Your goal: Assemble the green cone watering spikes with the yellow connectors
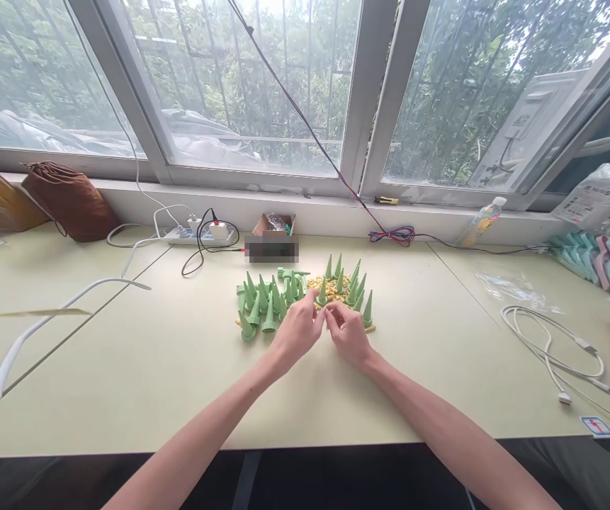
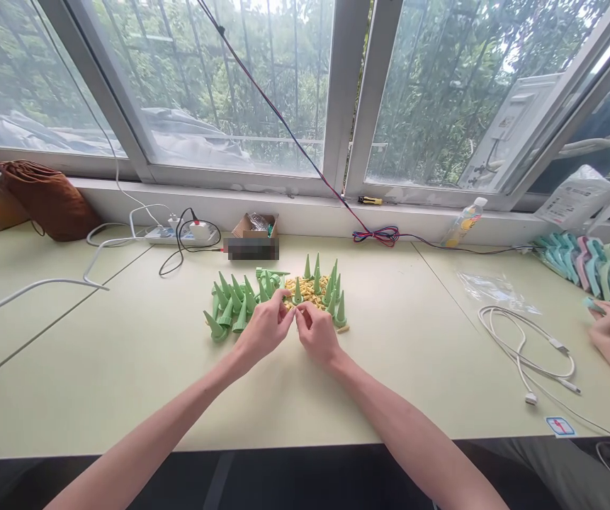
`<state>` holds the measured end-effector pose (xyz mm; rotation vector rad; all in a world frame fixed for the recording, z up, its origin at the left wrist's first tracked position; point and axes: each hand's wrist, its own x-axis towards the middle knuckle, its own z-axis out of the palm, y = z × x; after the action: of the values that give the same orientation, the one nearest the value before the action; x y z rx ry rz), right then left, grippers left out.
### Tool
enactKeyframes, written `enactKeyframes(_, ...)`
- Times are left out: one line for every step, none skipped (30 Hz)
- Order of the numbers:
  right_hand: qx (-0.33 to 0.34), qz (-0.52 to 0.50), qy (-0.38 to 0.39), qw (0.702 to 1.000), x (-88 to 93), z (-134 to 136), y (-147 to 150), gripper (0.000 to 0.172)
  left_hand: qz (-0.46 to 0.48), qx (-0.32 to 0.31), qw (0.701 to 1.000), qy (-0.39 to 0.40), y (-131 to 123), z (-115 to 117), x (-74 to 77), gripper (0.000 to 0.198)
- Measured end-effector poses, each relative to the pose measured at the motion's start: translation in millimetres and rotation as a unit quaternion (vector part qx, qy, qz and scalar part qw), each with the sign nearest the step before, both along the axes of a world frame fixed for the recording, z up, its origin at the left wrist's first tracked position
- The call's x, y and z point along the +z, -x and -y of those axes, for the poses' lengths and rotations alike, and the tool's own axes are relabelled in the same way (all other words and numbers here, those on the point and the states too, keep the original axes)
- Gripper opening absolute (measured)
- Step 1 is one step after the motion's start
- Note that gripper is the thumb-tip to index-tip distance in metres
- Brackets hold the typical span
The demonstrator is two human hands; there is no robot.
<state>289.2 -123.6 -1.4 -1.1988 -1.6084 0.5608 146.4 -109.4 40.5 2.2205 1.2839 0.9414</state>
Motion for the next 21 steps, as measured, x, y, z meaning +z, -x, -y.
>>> enactKeyframes(-0.007, -0.001, 0.002, 1.0, -0.1, 0, -1, 0.019, 0.012, 0.0, 1.0, 0.009, -7, -8, -3.4, 0.032)
enactKeyframes(-0.016, -0.001, 0.004, 1.0, -0.1, 0, -1, 0.02, 0.024, 0.005, 1.0, 0.019, -13, -14, -6.9, 0.035)
enactKeyframes(-0.027, 0.0, 0.005, 1.0, 0.0, -1, -2, 0.02, 0.039, 0.014, 0.999, 0.025, -17, -18, -10.1, 0.037)
enactKeyframes(-0.039, 0.003, 0.004, 0.999, 0.1, -1, -2, 0.021, 0.053, 0.02, 0.998, 0.031, -19, -20, -13.0, 0.04)
enactKeyframes(-0.049, 0.008, 0.001, 0.999, 0.3, -1, -2, 0.021, 0.066, 0.027, 0.997, 0.036, -21, -21, -15.4, 0.041)
enactKeyframes(-0.056, 0.014, -0.002, 0.998, 0.4, -1, -2, 0.021, 0.078, 0.029, 0.996, 0.042, -20, -21, -17.2, 0.042)
enactKeyframes(-0.062, 0.018, -0.005, 0.998, 0.5, 0, -1, 0.021, 0.088, 0.027, 0.995, 0.046, -19, -20, -18.5, 0.042)
enactKeyframes(-0.064, 0.022, -0.008, 0.998, 0.4, 0, -1, 0.021, 0.095, 0.024, 0.994, 0.051, -18, -19, -19.7, 0.043)
enactKeyframes(-0.064, 0.027, -0.007, 0.998, 0.3, 0, 0, 0.021, 0.099, 0.021, 0.993, 0.056, -17, -18, -20.8, 0.043)
enactKeyframes(-0.067, 0.03, -0.005, 0.997, 0.0, 0, 0, 0.021, 0.1, 0.018, 0.993, 0.062, -16, -17, -22.0, 0.044)
enactKeyframes(-0.069, 0.033, -0.002, 0.997, -0.3, 1, 0, 0.022, 0.098, 0.018, 0.993, 0.068, -16, -17, -23.4, 0.045)
enactKeyframes(-0.071, 0.037, 0.002, 0.997, -0.6, 1, 0, 0.022, 0.094, 0.02, 0.993, 0.073, -16, -17, -25.0, 0.046)
enactKeyframes(-0.075, 0.037, 0.003, 0.996, -0.8, 1, 0, 0.022, 0.094, 0.027, 0.992, 0.075, -17, -18, -26.8, 0.047)
enactKeyframes(-0.077, 0.037, 0.004, 0.996, -0.9, 1, 0, 0.023, 0.098, 0.034, 0.992, 0.077, -18, -19, -28.7, 0.046)
enactKeyframes(-0.079, 0.036, 0.005, 0.996, -0.8, 1, 0, 0.023, 0.101, 0.034, 0.991, 0.08, -19, -20, -30.4, 0.046)
enactKeyframes(-0.081, 0.035, 0.006, 0.996, -0.6, 0, 0, 0.023, 0.105, 0.037, 0.99, 0.084, -20, -22, -31.9, 0.045)
enactKeyframes(-0.082, 0.033, 0.007, 0.996, -0.3, 0, -1, 0.023, 0.111, 0.035, 0.989, 0.086, -21, -23, -33.2, 0.044)
enactKeyframes(-0.084, 0.031, 0.009, 0.996, 0.0, 0, -1, 0.023, 0.118, 0.033, 0.988, 0.09, -22, -24, -34.1, 0.043)
enactKeyframes(-0.085, 0.029, 0.009, 0.996, 0.3, 0, -1, 0.023, 0.125, 0.03, 0.987, 0.093, -23, -24, -34.7, 0.042)
enactKeyframes(-0.085, 0.026, 0.01, 0.996, 0.4, 0, -1, 0.023, 0.134, 0.027, 0.986, 0.097, -23, -25, -35.0, 0.041)
enactKeyframes(-0.085, 0.023, 0.011, 0.996, 0.4, 0, -1, 0.023, 0.142, 0.025, 0.984, 0.102, -23, -25, -35.2, 0.039)
